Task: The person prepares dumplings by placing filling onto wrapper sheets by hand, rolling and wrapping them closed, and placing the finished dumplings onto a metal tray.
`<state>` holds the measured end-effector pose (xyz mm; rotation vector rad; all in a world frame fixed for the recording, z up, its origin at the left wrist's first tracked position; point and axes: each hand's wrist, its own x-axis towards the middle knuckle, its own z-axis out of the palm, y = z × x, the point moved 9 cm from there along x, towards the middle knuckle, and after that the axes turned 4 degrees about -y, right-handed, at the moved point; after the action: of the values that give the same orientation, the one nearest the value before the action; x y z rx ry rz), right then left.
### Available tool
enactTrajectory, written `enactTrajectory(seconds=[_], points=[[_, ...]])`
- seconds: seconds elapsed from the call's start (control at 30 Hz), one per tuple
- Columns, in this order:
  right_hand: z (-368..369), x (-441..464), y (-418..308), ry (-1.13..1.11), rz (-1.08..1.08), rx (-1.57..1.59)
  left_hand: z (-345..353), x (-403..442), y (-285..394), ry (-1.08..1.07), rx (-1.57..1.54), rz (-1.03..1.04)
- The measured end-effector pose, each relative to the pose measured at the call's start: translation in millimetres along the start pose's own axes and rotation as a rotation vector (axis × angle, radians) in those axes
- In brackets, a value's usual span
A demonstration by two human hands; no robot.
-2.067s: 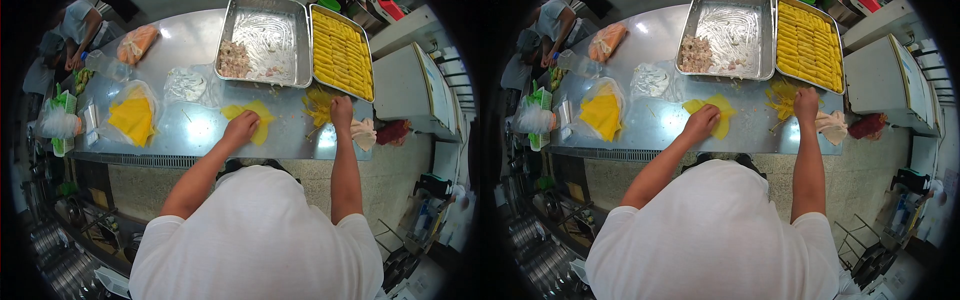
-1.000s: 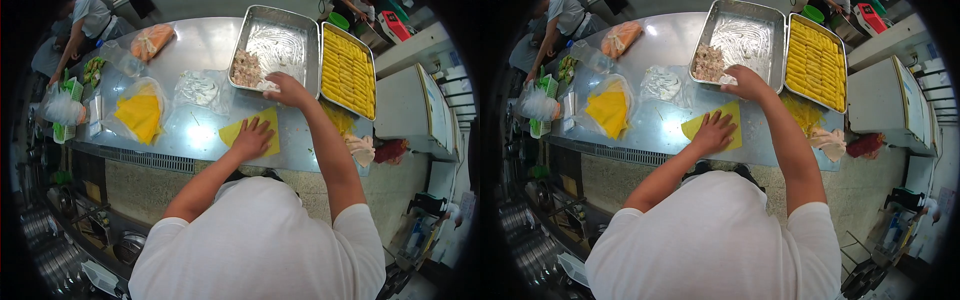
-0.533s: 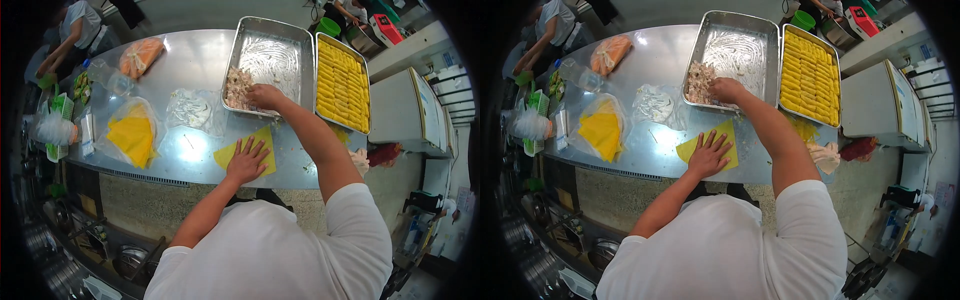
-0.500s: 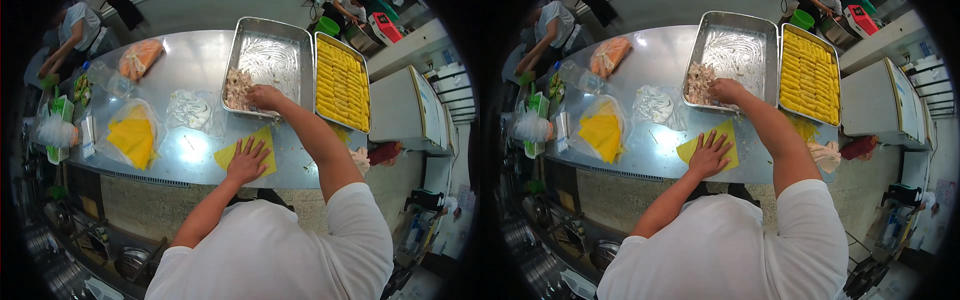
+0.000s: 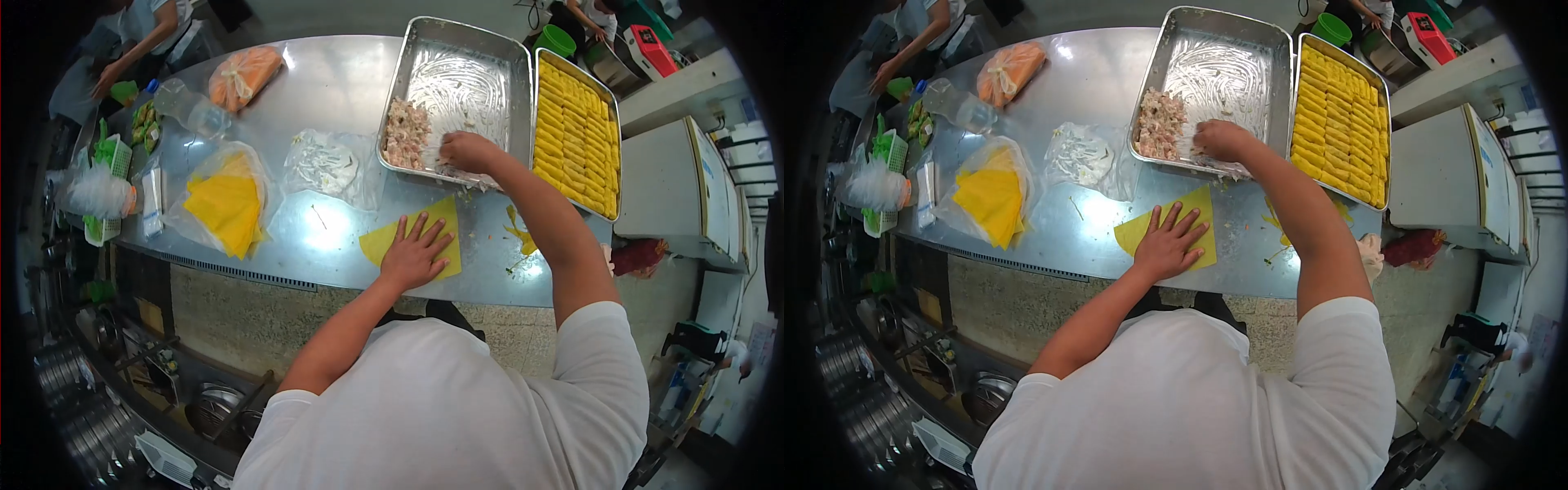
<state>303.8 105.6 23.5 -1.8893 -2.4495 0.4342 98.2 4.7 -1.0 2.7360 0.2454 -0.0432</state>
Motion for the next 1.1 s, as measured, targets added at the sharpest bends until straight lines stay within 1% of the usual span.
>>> enactTrajectory(seconds=[0.07,0.1,0.13,0.2,0.23,0.27,0.3,0.33,0.37,0.4,0.43,0.5,0.53,0.57,0.6,0.63,0.67,0.73,0.77,0.83,0.87,0.93,0.97,1.0,1.03,1.07,1.1], points=[[1,-15,28,-0.058,0.196,0.071,-1,5,0,0.011,-0.001,-0.015],[-8,-27,36,0.020,0.255,0.198,-2,9,0,0.015,0.003,-0.019],[-14,-35,30,0.009,0.254,0.198,-5,12,1,0.015,-0.006,-0.023],[-23,-69,41,0.270,0.525,1.037,-9,19,5,-0.006,-0.036,0.014],[-26,-76,29,0.291,0.502,1.175,-9,22,3,-0.011,-0.043,0.015],[-24,-87,13,0.286,0.515,1.183,-17,22,4,0.072,-0.091,0.057],[-28,-95,-12,0.362,0.451,1.312,-23,19,4,0.153,-0.138,0.098],[-31,-102,-31,0.447,0.380,1.437,-18,18,-1,0.139,-0.142,0.102],[-16,-107,-45,0.402,0.344,1.372,-28,13,-15,0.305,-0.436,0.086],[1,-113,-59,0.411,0.353,1.378,-33,7,-34,0.471,-0.729,0.066],[18,-114,-75,0.404,0.377,1.324,-25,10,-41,0.463,-0.727,0.076],[42,-112,-112,0.432,0.465,1.206,15,11,-83,0.469,-1.383,-0.197],[49,-107,-126,0.465,0.525,1.135,11,11,-83,0.453,-1.381,-0.187],[56,-100,-136,0.482,0.538,1.137,8,11,-85,0.432,-1.496,-0.206],[68,-91,-146,0.363,0.599,0.994,7,11,-86,0.407,-1.611,-0.227],[78,-85,-152,0.243,0.657,0.850,-3,10,-84,0.400,-1.470,-0.191],[82,-81,-155,0.258,0.671,0.854,-9,5,-86,0.380,-1.466,-0.180],[78,-79,-160,0.313,0.710,0.692,-23,-1,-63,0.030,-1.006,-0.044],[80,-82,-163,0.318,0.726,0.705,-36,-5,-55,0.057,-0.823,0.060],[68,-84,-165,0.276,0.633,0.745,-37,-9,-53,0.024,-0.771,0.093],[65,-88,-166,0.284,0.637,0.746,-38,-10,-52,0.007,-0.722,0.116],[55,-106,-165,0.533,0.662,0.869,-34,-6,-54,-0.005,-0.745,0.093],[56,-107,-169,0.533,0.663,0.868,-32,-4,-57,-0.014,-0.772,0.066],[54,-114,-168,0.619,0.692,0.817,-34,-2,-58,-0.012,-0.773,0.068],[53,-120,-168,0.701,0.719,0.765,-32,0,-57,-0.048,-0.707,0.072],[58,-119,-169,0.696,0.719,0.764,-30,2,-57,-0.083,-0.643,0.072],[64,-116,-172,0.669,0.721,0.778,-26,3,-61,-0.083,-0.648,0.068]])
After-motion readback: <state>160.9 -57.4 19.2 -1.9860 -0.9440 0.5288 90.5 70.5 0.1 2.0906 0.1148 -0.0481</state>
